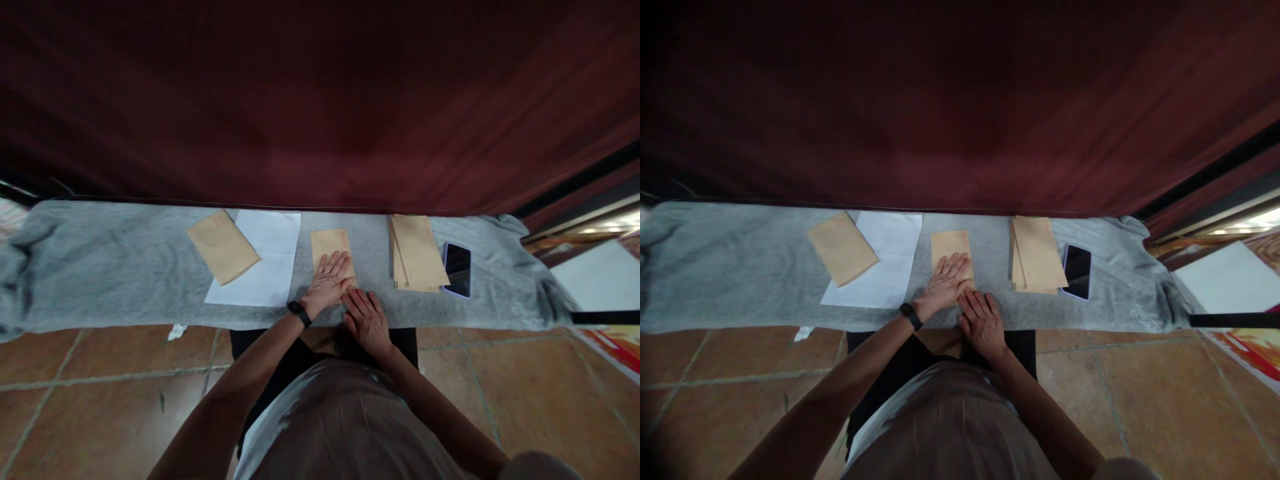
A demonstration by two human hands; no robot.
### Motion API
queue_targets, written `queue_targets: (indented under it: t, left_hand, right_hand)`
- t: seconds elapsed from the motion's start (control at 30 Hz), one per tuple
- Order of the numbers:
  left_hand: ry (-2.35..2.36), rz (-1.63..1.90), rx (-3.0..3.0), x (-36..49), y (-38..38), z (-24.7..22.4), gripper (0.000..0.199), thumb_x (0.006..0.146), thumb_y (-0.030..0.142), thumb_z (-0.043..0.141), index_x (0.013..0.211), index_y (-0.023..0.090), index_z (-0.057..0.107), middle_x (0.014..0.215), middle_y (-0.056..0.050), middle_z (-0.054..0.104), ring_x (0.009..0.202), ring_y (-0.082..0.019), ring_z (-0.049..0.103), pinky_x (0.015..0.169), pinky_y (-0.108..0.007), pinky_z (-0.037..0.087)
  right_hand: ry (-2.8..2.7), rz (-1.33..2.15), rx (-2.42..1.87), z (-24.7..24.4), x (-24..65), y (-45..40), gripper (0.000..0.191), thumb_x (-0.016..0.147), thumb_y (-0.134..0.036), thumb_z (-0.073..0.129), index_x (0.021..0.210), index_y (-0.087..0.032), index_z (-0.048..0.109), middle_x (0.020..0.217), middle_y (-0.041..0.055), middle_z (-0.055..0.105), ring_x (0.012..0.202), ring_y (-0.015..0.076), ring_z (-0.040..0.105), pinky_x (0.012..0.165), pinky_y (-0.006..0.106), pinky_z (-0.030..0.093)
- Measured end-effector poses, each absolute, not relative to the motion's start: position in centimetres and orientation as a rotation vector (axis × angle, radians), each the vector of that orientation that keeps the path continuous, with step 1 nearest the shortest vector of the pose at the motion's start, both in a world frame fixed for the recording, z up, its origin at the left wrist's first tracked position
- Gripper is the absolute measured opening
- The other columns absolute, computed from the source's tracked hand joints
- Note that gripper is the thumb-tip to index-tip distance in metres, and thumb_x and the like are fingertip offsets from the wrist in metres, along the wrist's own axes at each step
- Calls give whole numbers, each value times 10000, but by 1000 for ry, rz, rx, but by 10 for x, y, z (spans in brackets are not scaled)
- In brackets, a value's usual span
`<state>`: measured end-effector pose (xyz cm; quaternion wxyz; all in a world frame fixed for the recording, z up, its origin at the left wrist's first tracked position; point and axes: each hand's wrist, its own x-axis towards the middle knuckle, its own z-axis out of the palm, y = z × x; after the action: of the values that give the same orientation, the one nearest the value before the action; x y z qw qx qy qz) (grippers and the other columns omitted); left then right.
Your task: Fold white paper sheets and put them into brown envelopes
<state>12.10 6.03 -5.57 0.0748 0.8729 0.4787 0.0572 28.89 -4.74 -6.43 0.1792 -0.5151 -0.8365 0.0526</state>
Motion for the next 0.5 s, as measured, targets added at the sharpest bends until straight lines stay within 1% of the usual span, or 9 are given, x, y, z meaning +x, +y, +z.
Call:
queue_targets:
  t: [0.2,0.37,0.5]
  left_hand:
    - [1446,181,2602,121,51,-56,592,1047,363,290,1601,157,271,1677,-48,262,1572,-255,138,1286,-520,115]
    - [1454,212,2586,121,46,-56,585,1045,349,282,1602,169,275,1673,-41,274,1570,-242,149,1289,-505,116]
    - [1461,230,2577,120,39,-56,588,1037,326,301,1606,182,266,1667,-50,289,1568,-230,162,1290,-500,124]
  right_hand:
    - [-2364,149,-1453,-65,289,-48,483,1027,-332,481,1494,-205,488,1519,100,531,1425,269,450,1216,510,279]
    - [-2356,152,-1441,-66,289,-48,455,1034,-319,459,1469,-193,504,1533,102,514,1434,266,441,1218,509,275]
    - [-2338,168,-1427,-68,290,-47,468,1040,-316,428,1482,-169,468,1523,119,521,1437,261,440,1213,508,287]
